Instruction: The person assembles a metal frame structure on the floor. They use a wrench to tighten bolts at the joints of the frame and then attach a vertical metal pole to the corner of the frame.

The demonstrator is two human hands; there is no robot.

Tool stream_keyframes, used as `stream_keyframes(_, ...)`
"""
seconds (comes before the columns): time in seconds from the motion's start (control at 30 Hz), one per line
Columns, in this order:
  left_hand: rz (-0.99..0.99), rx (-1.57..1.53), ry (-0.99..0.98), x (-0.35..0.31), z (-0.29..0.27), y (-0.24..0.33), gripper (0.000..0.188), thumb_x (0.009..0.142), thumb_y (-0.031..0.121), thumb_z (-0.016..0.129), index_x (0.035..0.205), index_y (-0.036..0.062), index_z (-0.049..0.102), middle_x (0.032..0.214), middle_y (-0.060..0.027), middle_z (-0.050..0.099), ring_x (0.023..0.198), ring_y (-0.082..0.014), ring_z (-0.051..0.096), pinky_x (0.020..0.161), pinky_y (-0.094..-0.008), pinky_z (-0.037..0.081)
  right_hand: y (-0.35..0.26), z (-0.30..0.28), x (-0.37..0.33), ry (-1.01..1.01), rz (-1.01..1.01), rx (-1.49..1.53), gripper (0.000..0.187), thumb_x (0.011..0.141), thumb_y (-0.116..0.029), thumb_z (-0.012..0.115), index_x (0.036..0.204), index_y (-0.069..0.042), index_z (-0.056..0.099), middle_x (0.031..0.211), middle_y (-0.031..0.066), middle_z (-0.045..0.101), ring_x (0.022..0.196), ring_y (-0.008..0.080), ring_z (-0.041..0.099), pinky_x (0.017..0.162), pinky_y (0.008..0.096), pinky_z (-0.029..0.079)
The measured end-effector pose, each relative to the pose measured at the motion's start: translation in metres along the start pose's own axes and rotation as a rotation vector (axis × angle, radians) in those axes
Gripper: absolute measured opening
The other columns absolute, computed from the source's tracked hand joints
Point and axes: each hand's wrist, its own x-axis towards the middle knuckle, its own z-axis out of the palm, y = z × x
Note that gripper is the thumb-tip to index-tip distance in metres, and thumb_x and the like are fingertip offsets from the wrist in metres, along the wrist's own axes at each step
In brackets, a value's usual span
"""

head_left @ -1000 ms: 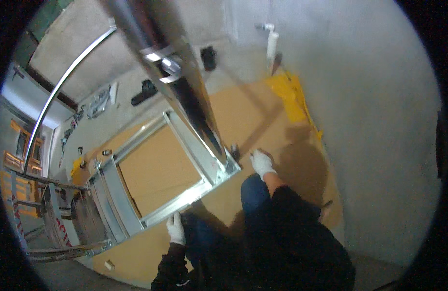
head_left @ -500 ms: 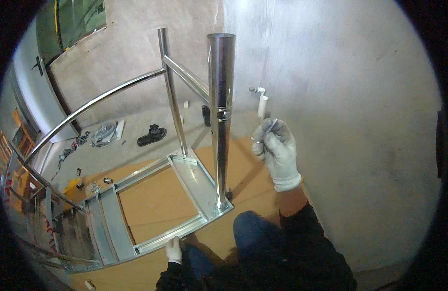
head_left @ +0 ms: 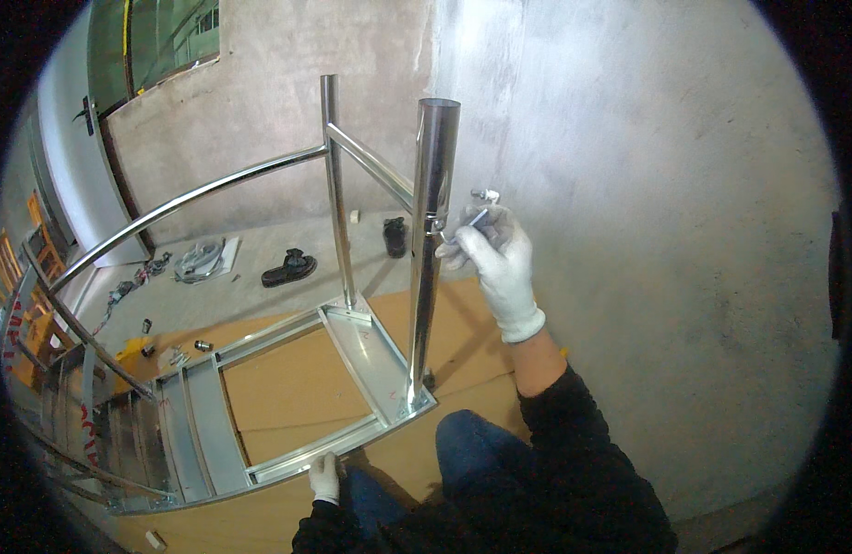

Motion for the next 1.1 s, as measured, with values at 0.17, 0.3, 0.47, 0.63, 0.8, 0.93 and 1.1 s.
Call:
stream_keyframes(0.17, -0.025, -0.063, -0.008, -0.007, 0.004, 0.013, 0.03, 0.094, 0.028, 0.054, 0.082, 0.0007, 0.059, 0.065, -0.0056, 0.058, 0.054, -0.014, 0.053, 0.05, -0.0283, 0.042, -0.003, 0.002, 0.004, 0.015, -0.005, -0.031, 0.02, 0.086, -0.002, 0.06, 0.104, 0.001, 0.052, 0.091, 0.0105, 0.063, 0.074, 0.0184, 0.066, 0.06, 0.0256, 0.054)
stream_keyframes(0.3, -0.036, -0.075, -0.022, -0.005, -0.002, 0.008, 0.03, 0.094, 0.029, 0.055, 0.084, 0.0009, 0.058, 0.065, -0.0051, 0.058, 0.053, -0.0136, 0.052, 0.049, -0.0278, 0.043, -0.002, 0.003, 0.006, 0.006, 0.02, -0.017, 0.019, 0.086, -0.003, 0.06, 0.103, 0.001, 0.052, 0.089, 0.0094, 0.063, 0.073, 0.0179, 0.065, 0.06, 0.0262, 0.054)
stream_keyframes(0.47, -0.049, -0.152, -0.054, 0.001, 0.003, -0.002, 0.029, 0.094, 0.028, 0.055, 0.082, 0.001, 0.058, 0.064, -0.0052, 0.057, 0.052, -0.0133, 0.052, 0.048, -0.0274, 0.043, -0.004, 0.0, 0.01, 0.01, 0.034, 0.027, 0.017, 0.087, -0.005, 0.061, 0.101, 0.0, 0.053, 0.086, 0.0087, 0.063, 0.071, 0.0168, 0.065, 0.06, 0.0263, 0.053)
stream_keyframes(0.63, -0.039, -0.144, -0.059, 0.002, -0.002, -0.008, 0.03, 0.093, 0.027, 0.055, 0.081, 0.0008, 0.058, 0.062, -0.0065, 0.057, 0.05, -0.0132, 0.052, 0.047, -0.0274, 0.043, -0.006, 0.002, 0.01, -0.008, 0.067, 0.06, 0.02, 0.087, -0.004, 0.06, 0.107, -0.002, 0.053, 0.087, 0.0084, 0.063, 0.072, 0.0166, 0.064, 0.062, 0.0258, 0.051)
stream_keyframes(0.8, -0.02, -0.091, -0.02, 0.002, -0.002, -0.011, 0.033, 0.092, 0.029, 0.055, 0.08, -0.0009, 0.059, 0.066, -0.008, 0.06, 0.056, -0.0164, 0.055, 0.053, -0.0307, 0.045, -0.003, 0.006, 0.009, 0.02, 0.078, 0.144, 0.01, 0.086, -0.005, 0.061, 0.094, -0.001, 0.056, 0.084, 0.0095, 0.065, 0.07, 0.0168, 0.064, 0.059, 0.026, 0.052)
stream_keyframes(0.93, 0.05, 0.093, 0.036, -0.004, 0.003, 0.006, 0.035, 0.091, 0.031, 0.055, 0.081, -0.0021, 0.061, 0.07, -0.0083, 0.062, 0.064, -0.019, 0.057, 0.061, -0.0327, 0.046, -0.008, 0.005, 0.009, 0.029, 0.08, 0.131, 0.011, 0.086, -0.004, 0.061, 0.094, -0.001, 0.056, 0.085, 0.0096, 0.065, 0.07, 0.0167, 0.064, 0.059, 0.0262, 0.052)
stream_keyframes(1.1, -0.016, 0.068, -0.035, 0.009, -0.01, -0.02, 0.037, 0.091, 0.033, 0.055, 0.086, -0.0024, 0.062, 0.073, -0.0086, 0.063, 0.066, -0.0183, 0.058, 0.063, -0.0324, 0.046, 0.002, 0.005, 0.009, 0.048, 0.085, 0.185, 0.011, 0.086, -0.003, 0.061, 0.096, -0.001, 0.056, 0.086, 0.0098, 0.065, 0.069, 0.016, 0.063, 0.06, 0.0258, 0.052)
